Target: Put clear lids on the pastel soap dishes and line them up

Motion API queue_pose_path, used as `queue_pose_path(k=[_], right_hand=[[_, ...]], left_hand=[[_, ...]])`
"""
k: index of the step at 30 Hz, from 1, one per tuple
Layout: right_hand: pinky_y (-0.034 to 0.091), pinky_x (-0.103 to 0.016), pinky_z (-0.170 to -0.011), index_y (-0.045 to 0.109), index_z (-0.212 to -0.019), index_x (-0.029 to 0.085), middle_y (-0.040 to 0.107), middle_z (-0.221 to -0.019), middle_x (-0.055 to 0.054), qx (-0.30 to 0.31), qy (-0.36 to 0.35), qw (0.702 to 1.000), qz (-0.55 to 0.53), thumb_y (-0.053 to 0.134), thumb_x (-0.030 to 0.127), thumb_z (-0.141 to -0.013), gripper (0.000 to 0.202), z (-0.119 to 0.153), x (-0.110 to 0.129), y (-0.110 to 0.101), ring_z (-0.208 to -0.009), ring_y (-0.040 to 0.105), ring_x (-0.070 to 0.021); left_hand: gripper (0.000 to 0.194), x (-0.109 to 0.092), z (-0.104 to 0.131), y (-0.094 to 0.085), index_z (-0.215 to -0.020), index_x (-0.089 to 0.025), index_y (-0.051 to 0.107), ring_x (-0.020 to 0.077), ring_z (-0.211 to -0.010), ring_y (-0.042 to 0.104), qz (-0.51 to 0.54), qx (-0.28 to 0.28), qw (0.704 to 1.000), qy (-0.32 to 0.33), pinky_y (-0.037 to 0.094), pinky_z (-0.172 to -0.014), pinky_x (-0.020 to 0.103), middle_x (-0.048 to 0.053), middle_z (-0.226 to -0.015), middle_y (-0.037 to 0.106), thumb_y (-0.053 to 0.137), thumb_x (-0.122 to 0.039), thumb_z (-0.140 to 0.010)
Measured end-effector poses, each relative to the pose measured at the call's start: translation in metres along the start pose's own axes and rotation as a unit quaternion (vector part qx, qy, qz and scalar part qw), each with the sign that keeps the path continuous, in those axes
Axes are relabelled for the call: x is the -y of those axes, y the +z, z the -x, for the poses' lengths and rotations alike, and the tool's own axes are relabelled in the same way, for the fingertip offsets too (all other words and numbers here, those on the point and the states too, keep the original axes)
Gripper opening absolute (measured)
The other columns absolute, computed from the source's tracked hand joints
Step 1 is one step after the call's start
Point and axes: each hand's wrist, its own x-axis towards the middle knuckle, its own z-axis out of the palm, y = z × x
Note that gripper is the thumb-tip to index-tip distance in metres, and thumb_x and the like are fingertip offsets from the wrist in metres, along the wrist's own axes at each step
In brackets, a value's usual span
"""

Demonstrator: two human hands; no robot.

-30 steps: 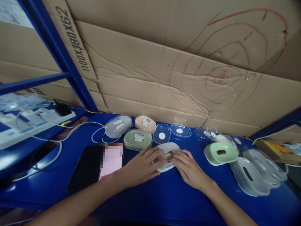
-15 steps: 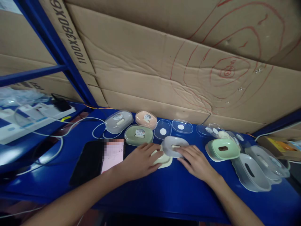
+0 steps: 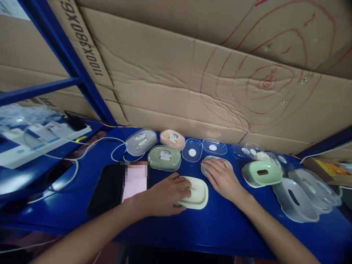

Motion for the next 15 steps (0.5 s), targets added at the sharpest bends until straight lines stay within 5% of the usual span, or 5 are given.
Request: queue_pose_path(k=[3, 6, 10, 12, 15], right_hand=[[0.043, -0.052, -0.114, 0.069, -0.138, 0.021, 0.073, -0.138, -0.013, 0.034, 0.01, 0.999, -0.033, 0.059, 0.027, -0.106, 0.034, -0.04, 0.009, 0.02, -0.131, 0.065, -0.0299], [0.044, -0.053, -0.11, 0.077, -0.107, 0.019, 0.081, -0.112, -0.011, 0.048, 0.064, 0.992, -0.096, 0.069, 0.02, -0.099, 0.012, -0.073, 0.007, 0.035, -0.111, 0.073, -0.0292], [0.055, -0.043, -0.098, 0.073, -0.11, 0.021, 0.081, -0.107, -0.008, -0.014, 0.115, 0.979, -0.167, 0.052, 0.032, -0.109, 0.024, -0.072, -0.009, 0.026, -0.101, 0.076, -0.0231], [0.06, -0.041, -0.091, 0.068, -0.123, 0.022, 0.08, -0.105, -0.009, -0.085, 0.176, 0.937, -0.29, 0.045, 0.045, -0.112, 0.034, -0.051, -0.021, 0.013, -0.098, 0.078, -0.0229], [0.064, -0.043, -0.084, 0.06, -0.135, 0.026, 0.078, -0.094, -0.004, -0.155, 0.267, 0.826, -0.471, 0.054, 0.057, -0.106, 0.043, -0.008, -0.039, -0.004, -0.088, 0.079, -0.0242]], left_hand=[[0.026, -0.002, -0.001, 0.002, -0.106, -0.022, 0.07, 0.0244, -0.115, 0.066, -0.006, -0.001, 1.0, 0.005, 0.042, -0.106, 0.04, 0.005, -0.125, 0.072, 0.081, -0.04, -0.092], [0.024, -0.001, -0.002, 0.005, -0.109, -0.022, 0.069, 0.0256, -0.118, 0.065, -0.02, -0.01, 1.0, -0.002, 0.042, -0.108, 0.041, 0.006, -0.13, 0.07, 0.079, -0.036, -0.093], [0.017, -0.001, -0.005, 0.008, -0.111, -0.021, 0.067, 0.0284, -0.124, 0.063, -0.048, -0.022, 0.997, -0.053, 0.045, -0.106, 0.042, 0.008, -0.135, 0.068, 0.074, -0.026, -0.096], [0.02, -0.002, -0.007, 0.009, -0.115, -0.021, 0.066, 0.0292, -0.126, 0.062, -0.05, -0.027, 0.995, -0.078, 0.047, -0.106, 0.043, 0.009, -0.134, 0.067, 0.072, -0.024, -0.096], [0.031, -0.005, -0.008, 0.01, -0.126, -0.021, 0.064, 0.03, -0.131, 0.06, -0.04, -0.031, 0.994, -0.094, 0.048, -0.109, 0.044, 0.01, -0.137, 0.065, 0.069, -0.022, -0.096]])
